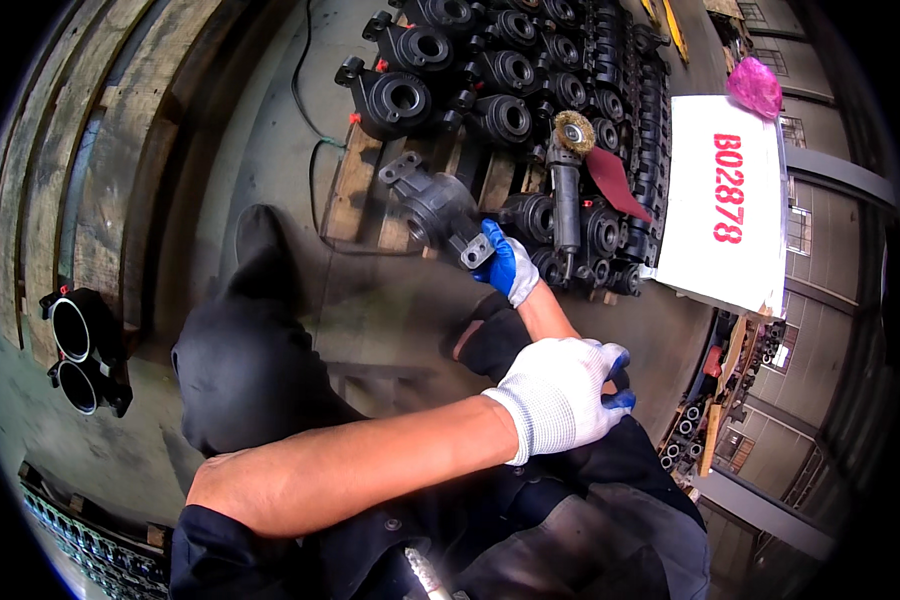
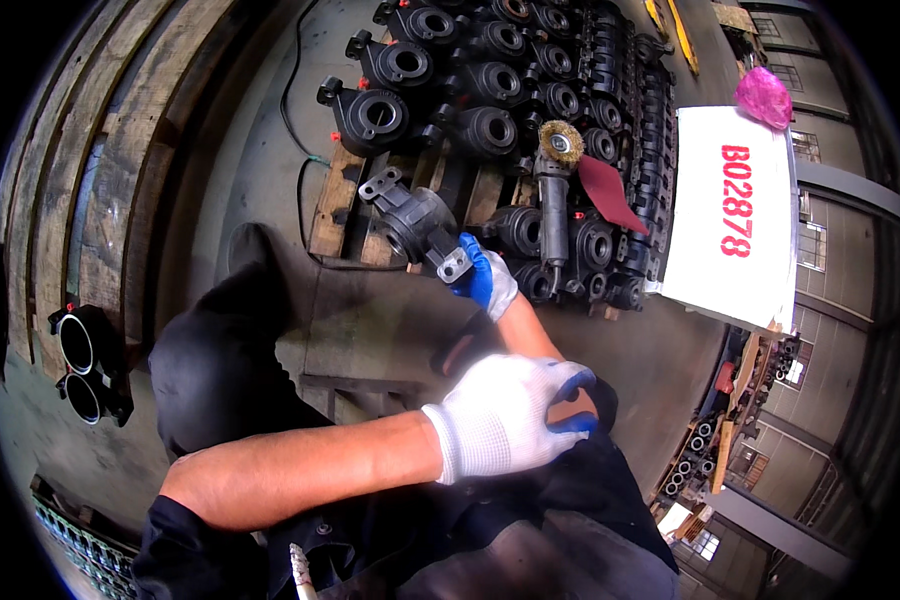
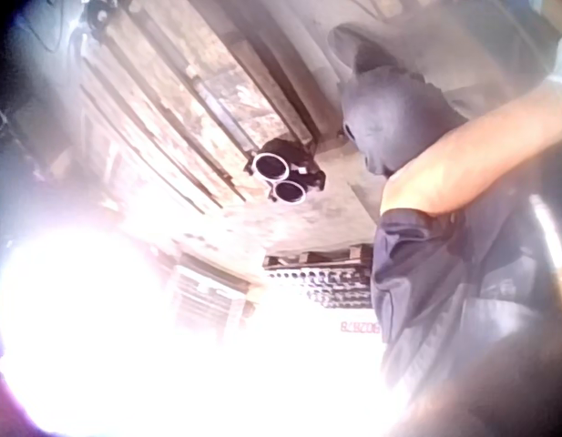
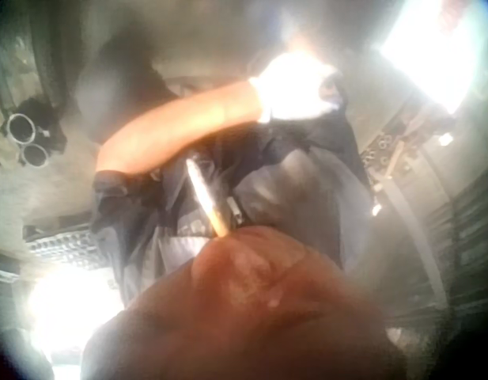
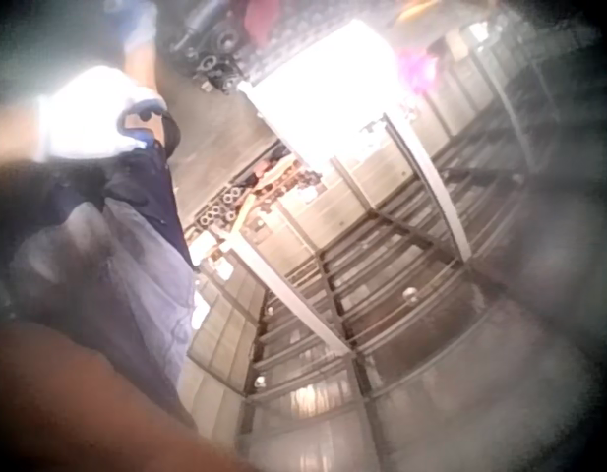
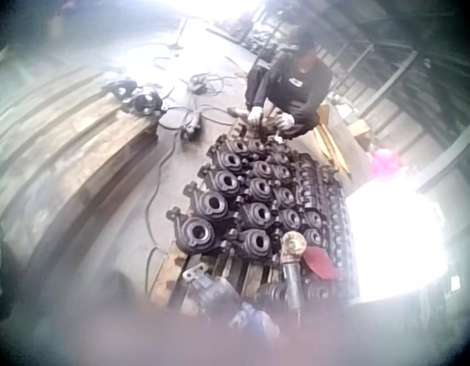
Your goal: The person uses an angle grinder to smooth the surface of metal housings and then wipes the parts with a red abrasive pad.
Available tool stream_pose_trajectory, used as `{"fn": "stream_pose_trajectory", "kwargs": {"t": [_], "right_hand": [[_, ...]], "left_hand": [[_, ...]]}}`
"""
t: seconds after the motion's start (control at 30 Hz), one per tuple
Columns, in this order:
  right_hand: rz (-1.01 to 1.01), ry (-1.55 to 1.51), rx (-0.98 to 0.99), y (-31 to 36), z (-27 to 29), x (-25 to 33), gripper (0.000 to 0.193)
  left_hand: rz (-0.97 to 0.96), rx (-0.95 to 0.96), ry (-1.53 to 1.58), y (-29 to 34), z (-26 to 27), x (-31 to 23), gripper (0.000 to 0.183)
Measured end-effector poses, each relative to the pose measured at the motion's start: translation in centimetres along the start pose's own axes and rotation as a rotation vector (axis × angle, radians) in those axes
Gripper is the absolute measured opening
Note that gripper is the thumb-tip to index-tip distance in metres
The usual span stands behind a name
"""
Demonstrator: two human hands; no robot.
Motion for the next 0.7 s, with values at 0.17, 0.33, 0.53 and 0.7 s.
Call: {"fn": "stream_pose_trajectory", "kwargs": {"t": [0.17,0.33,0.53,0.7], "right_hand": [[0.214,0.242,-0.323,-1.3,2.9,-0.3,0.034],[0.156,0.002,-0.368,-2.2,3.3,-0.1,0.03],[-0.043,-0.178,-0.263,-3.6,5.8,0.8,0.04],[-0.096,-0.361,-0.161,-4.8,7.6,-1.4,0.054]], "left_hand": [[-0.011,0.004,-0.003,0.0,0.2,-0.2,0.041],[-0.021,0.009,0.023,0.4,0.7,-0.3,0.038],[-0.042,-0.017,0.0,0.7,0.7,-0.8,0.036],[-0.046,-0.019,0.009,0.6,0.5,-0.5,0.038]]}}
Point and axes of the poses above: each hand's wrist, its own y-axis away from the middle knuckle, its own z-axis out of the back of the hand, x = y × z, the point moved 1 cm from there along -y, towards the middle knuckle, and after that the axes turned 2 degrees about -x, right-handed, at the moved point
